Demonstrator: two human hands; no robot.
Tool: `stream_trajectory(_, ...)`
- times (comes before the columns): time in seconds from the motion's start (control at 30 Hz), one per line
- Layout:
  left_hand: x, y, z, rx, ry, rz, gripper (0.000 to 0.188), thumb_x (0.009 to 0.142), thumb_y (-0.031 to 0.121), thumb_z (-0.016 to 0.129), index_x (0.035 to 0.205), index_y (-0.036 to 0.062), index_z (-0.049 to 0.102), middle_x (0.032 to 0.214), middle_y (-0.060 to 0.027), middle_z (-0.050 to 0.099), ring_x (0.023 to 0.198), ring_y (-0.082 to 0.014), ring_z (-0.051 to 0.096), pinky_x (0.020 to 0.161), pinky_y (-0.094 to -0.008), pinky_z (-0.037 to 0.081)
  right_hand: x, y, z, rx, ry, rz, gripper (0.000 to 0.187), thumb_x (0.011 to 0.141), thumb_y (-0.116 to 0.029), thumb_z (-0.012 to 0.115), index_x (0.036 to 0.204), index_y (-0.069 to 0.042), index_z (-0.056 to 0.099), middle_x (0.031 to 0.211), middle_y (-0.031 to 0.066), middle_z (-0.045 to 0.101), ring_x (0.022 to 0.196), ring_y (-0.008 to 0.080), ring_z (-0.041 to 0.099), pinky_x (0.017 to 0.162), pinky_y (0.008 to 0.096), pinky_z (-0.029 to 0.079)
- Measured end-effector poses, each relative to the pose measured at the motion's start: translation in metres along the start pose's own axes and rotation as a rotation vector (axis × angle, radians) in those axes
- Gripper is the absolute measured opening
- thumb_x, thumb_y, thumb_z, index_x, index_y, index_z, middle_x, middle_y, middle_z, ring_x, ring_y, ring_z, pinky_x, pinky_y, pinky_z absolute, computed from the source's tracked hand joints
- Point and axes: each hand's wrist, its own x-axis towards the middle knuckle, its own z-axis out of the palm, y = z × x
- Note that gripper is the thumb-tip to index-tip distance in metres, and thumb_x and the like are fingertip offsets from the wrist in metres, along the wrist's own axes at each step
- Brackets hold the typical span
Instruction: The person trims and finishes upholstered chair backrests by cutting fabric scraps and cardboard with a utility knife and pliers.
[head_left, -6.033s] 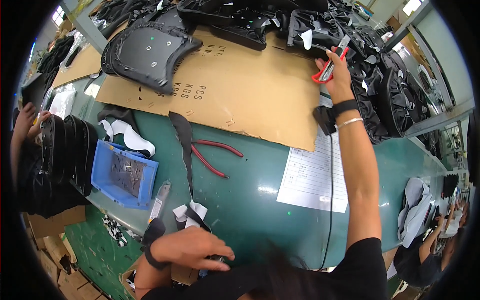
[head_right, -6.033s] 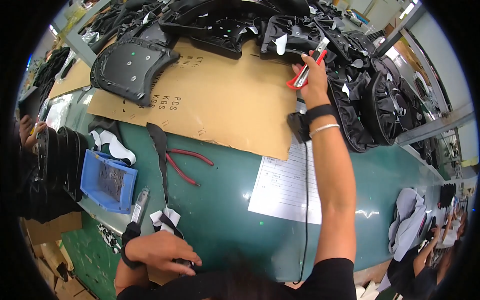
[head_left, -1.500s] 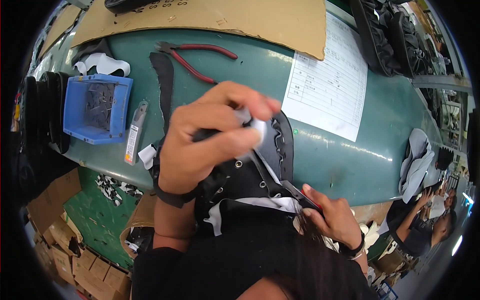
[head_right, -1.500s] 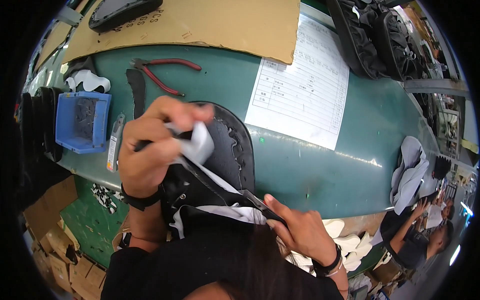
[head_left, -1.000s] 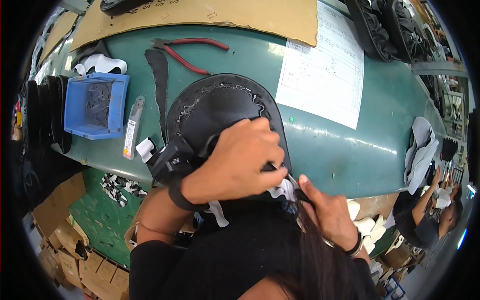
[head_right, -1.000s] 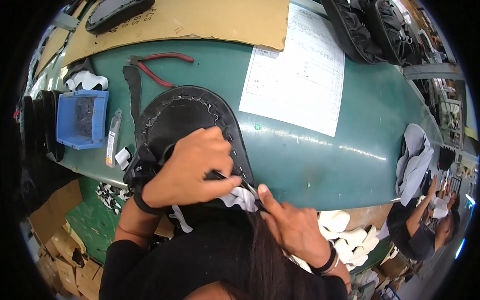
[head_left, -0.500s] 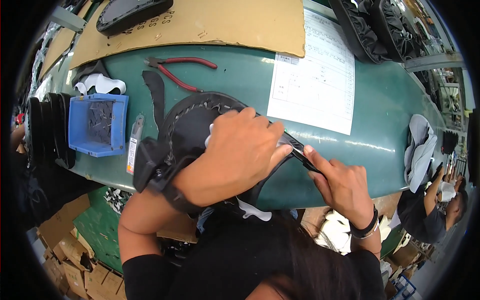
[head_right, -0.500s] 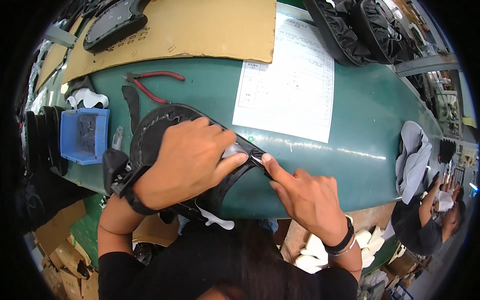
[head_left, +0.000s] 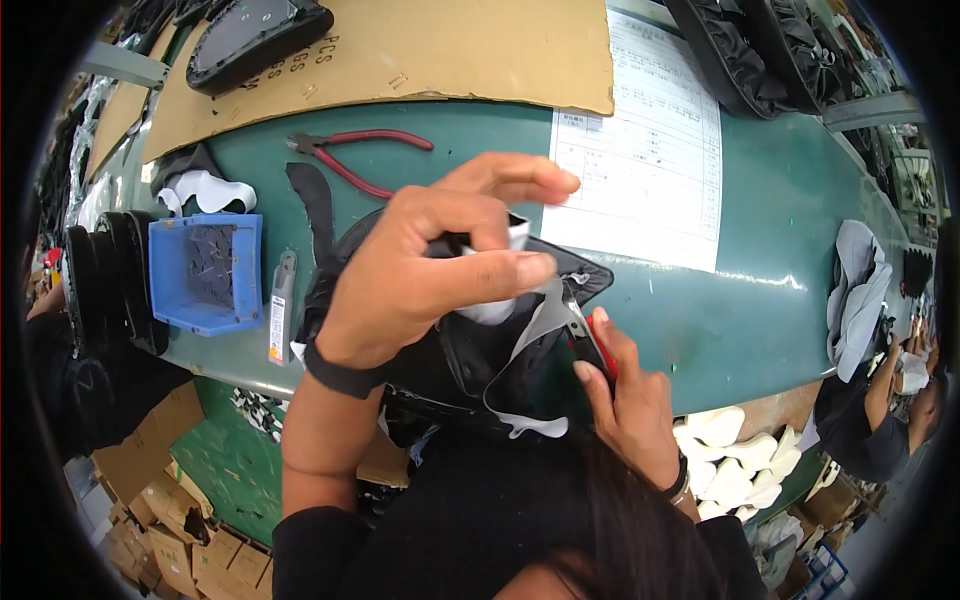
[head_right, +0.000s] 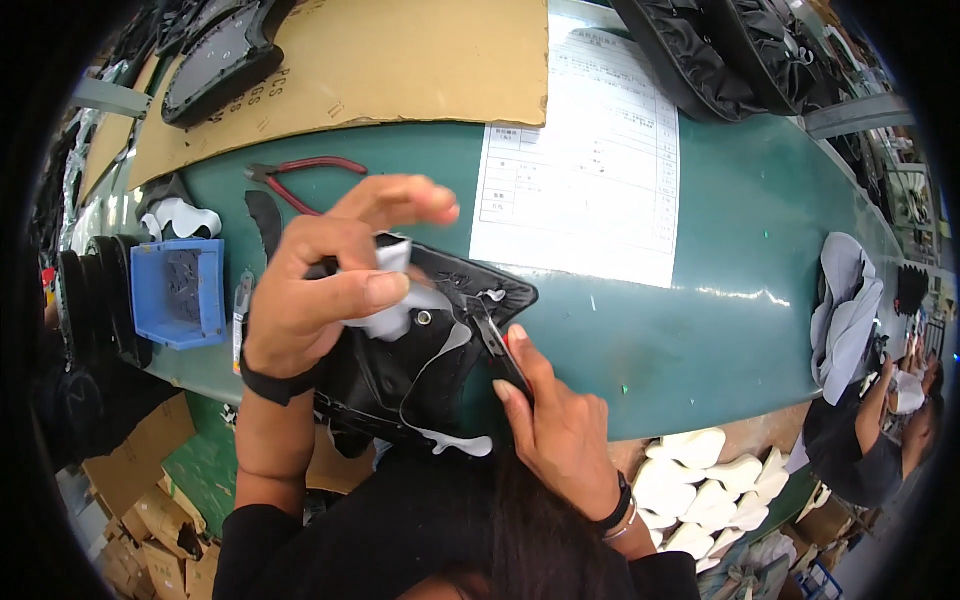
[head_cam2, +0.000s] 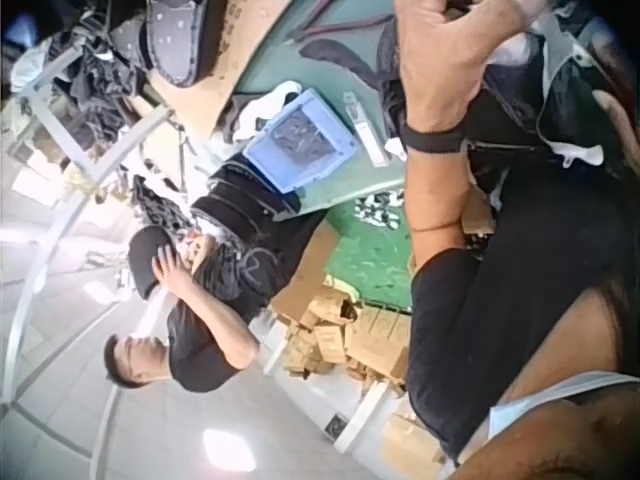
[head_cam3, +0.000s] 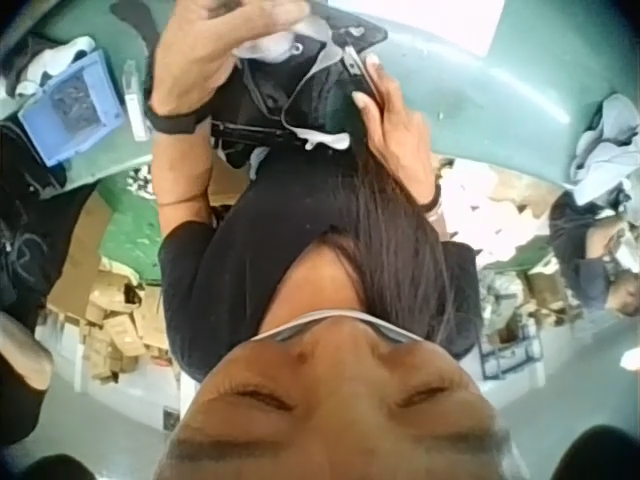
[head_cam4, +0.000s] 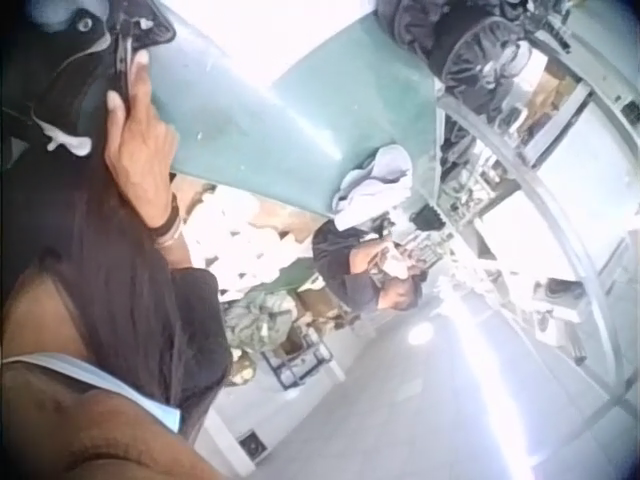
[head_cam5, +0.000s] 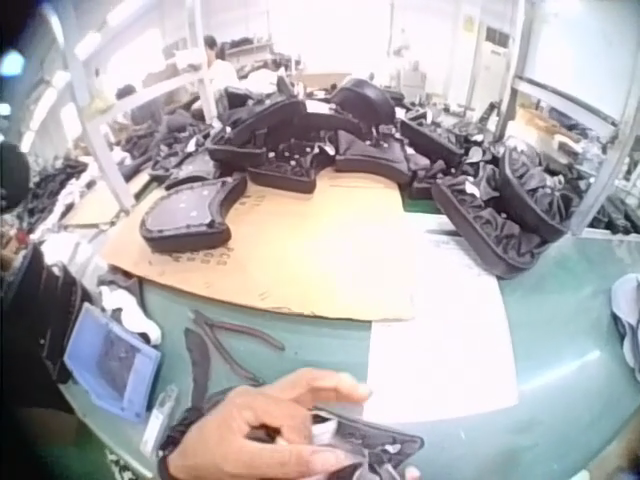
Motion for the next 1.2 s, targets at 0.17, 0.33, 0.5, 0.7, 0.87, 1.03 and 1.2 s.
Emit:
stream_trajectory(0.17,-0.012,0.016,0.015,1.103,-0.115,-0.163,0.017,0.08,0.014,0.067,0.077,0.0033,0.055,0.079,-0.0116,0.063,0.068,-0.0259,0.062,0.061,-0.0318,0.047,0.02,0.002,-0.007,-0.091,-0.012,-0.045,0.05,0.088,-0.018,0.065,0.135,-0.012,0.049,0.089,0.0151,0.069,0.069,0.0356,0.065,0.056,0.0417,0.048)
stream_trajectory(0.33,-0.024,-0.018,0.021,1.362,-0.09,0.128,0.024,0.078,0.028,0.07,0.069,0.0096,0.059,0.066,-0.0059,0.052,0.066,-0.0247,0.052,0.061,-0.0351,0.036,0.032,0.001,-0.016,-0.102,-0.064,-0.069,0.048,0.089,-0.02,0.063,0.135,-0.014,0.049,0.085,0.0156,0.069,0.066,0.0373,0.064,0.056,0.043,0.047)
stream_trajectory(0.5,-0.008,-0.015,-0.005,0.517,-0.082,-0.086,0.018,0.067,0.013,0.069,0.058,0.004,0.056,0.06,-0.0051,0.053,0.055,-0.0146,0.048,0.053,-0.028,0.033,0.033,0.02,-0.028,0.16,-0.466,-0.101,0.048,0.091,-0.026,0.061,0.135,-0.012,0.048,0.083,0.0175,0.066,0.062,0.0405,0.059,0.056,0.0446,0.045)
stream_trajectory(0.7,-0.016,-0.002,-0.027,-0.055,0.11,-0.093,0.022,0.074,0.003,0.068,0.058,0.004,0.053,0.06,0.0039,0.046,0.059,-0.0047,0.041,0.056,-0.0234,0.03,0.026,0.018,-0.065,-0.025,-0.859,-0.12,0.047,0.092,-0.034,0.057,0.137,-0.02,0.048,0.075,0.009,0.067,0.056,0.0338,0.059,0.05,0.0394,0.044)
stream_trajectory(0.87,-0.035,-0.002,-0.04,0.941,0.208,0.147,0.022,0.077,0.013,0.071,0.066,0.001,0.055,0.088,-0.0084,0.062,0.073,-0.0223,0.058,0.071,-0.0303,0.043,0.009,0.001,-0.083,-0.376,-0.719,-0.15,0.053,0.081,-0.025,0.066,0.132,-0.023,0.053,0.071,0.0061,0.063,0.056,0.0315,0.058,0.051,0.0387,0.043)
stream_trajectory(1.03,-0.081,0.036,-0.031,0.981,0.009,-0.071,0.019,0.077,0.01,0.068,0.067,0.0012,0.054,0.102,-0.0124,0.065,0.09,-0.0289,0.063,0.077,-0.0363,0.048,0.035,-0.006,-0.096,-0.566,-0.643,-0.264,0.051,0.083,-0.027,0.065,0.132,-0.027,0.053,0.061,0.0057,0.052,0.051,0.0301,0.054,0.049,0.0399,0.038)
stream_trajectory(1.2,-0.075,0.023,0.014,0.837,-0.129,0.075,0.019,0.074,0.01,0.067,0.061,0.0058,0.054,0.076,-0.0051,0.059,0.078,-0.0209,0.06,0.064,-0.0304,0.044,0.053,-0.009,-0.096,-0.629,-0.657,-0.419,0.048,0.085,-0.03,0.062,0.132,-0.029,0.053,0.059,0.0046,0.048,0.047,0.0276,0.049,0.049,0.0384,0.037)
